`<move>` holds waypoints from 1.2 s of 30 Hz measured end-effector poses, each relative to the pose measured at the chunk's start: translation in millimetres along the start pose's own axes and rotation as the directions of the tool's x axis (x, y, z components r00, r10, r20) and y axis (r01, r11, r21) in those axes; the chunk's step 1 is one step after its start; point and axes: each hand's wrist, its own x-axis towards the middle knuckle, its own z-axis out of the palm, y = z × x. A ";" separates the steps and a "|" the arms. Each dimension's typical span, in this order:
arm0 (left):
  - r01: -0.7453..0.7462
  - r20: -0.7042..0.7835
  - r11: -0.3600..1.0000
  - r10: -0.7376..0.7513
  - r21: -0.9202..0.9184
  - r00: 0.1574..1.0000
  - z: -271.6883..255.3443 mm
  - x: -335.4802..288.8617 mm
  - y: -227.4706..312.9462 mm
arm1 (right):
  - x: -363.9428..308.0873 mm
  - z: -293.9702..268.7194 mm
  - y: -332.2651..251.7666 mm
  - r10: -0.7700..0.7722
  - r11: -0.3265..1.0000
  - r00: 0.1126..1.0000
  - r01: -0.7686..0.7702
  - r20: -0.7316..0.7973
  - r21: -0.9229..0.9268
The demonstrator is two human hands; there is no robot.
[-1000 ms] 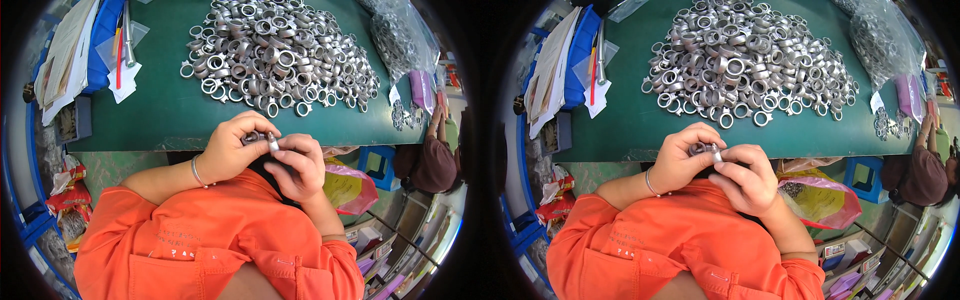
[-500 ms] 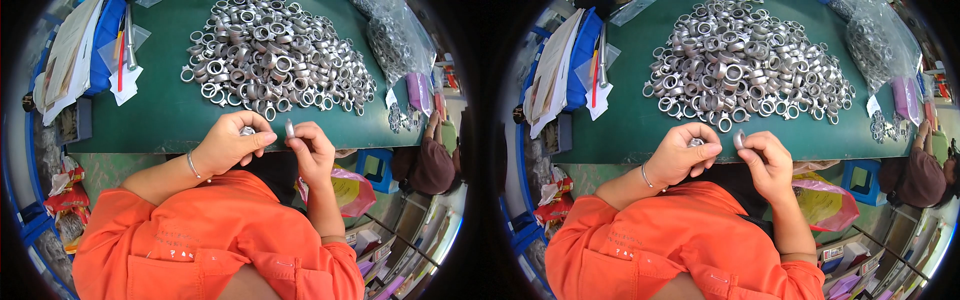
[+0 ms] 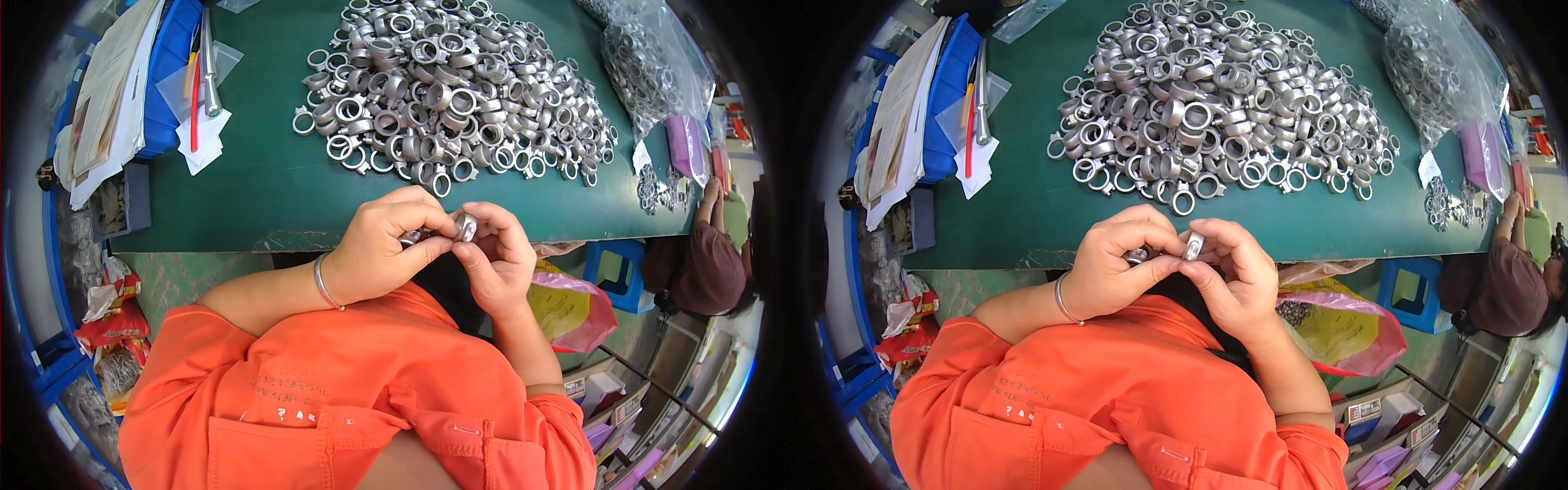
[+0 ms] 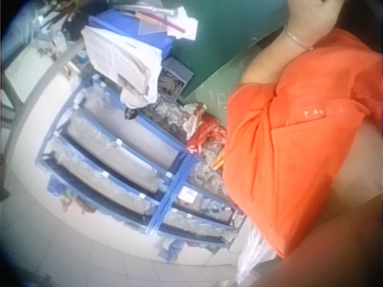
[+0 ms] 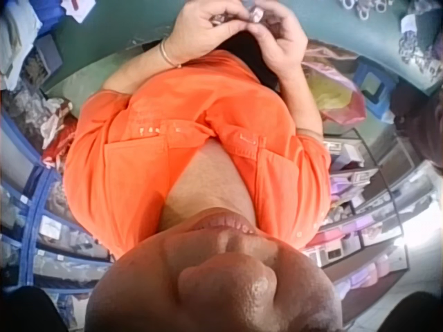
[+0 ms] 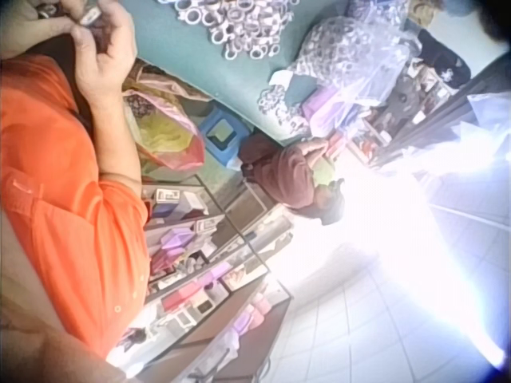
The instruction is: The person picks up small metal rings from a pile on a green table, examines them by hand, and places some into a clear plastic bag while returning others to the pile.
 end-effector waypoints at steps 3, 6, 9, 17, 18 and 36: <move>-0.035 -0.049 0.999 0.036 0.004 0.998 1.1 0.4 -2.7 | 2.1 -3.0 4.7 -0.124 0.986 0.992 0.119 -0.034 -0.116; -0.027 -0.053 1.000 0.027 0.001 0.998 -0.5 -0.9 -2.3 | 2.7 -2.7 4.0 -0.150 0.973 0.986 0.135 -0.067 -0.189; 0.037 -0.028 0.999 -0.038 -0.039 0.999 -2.6 -1.0 2.2 | 2.1 -1.5 1.4 -0.209 0.922 0.973 0.163 -0.098 -0.350; 0.484 0.181 0.666 -0.473 -0.567 0.863 -1.3 -2.2 -1.4 | 6.2 8.9 -17.4 -0.477 0.588 0.842 0.519 0.252 -0.621; 0.504 0.227 0.558 -0.491 -0.659 0.841 -0.8 -2.7 -3.9 | 8.3 11.2 -20.5 -0.478 0.629 0.827 0.557 0.295 -0.542; 0.480 0.134 0.713 -0.486 -0.511 0.864 -3.6 4.7 0.5 | 17.9 -15.3 -7.8 0.074 0.988 0.990 -0.089 -0.121 -0.129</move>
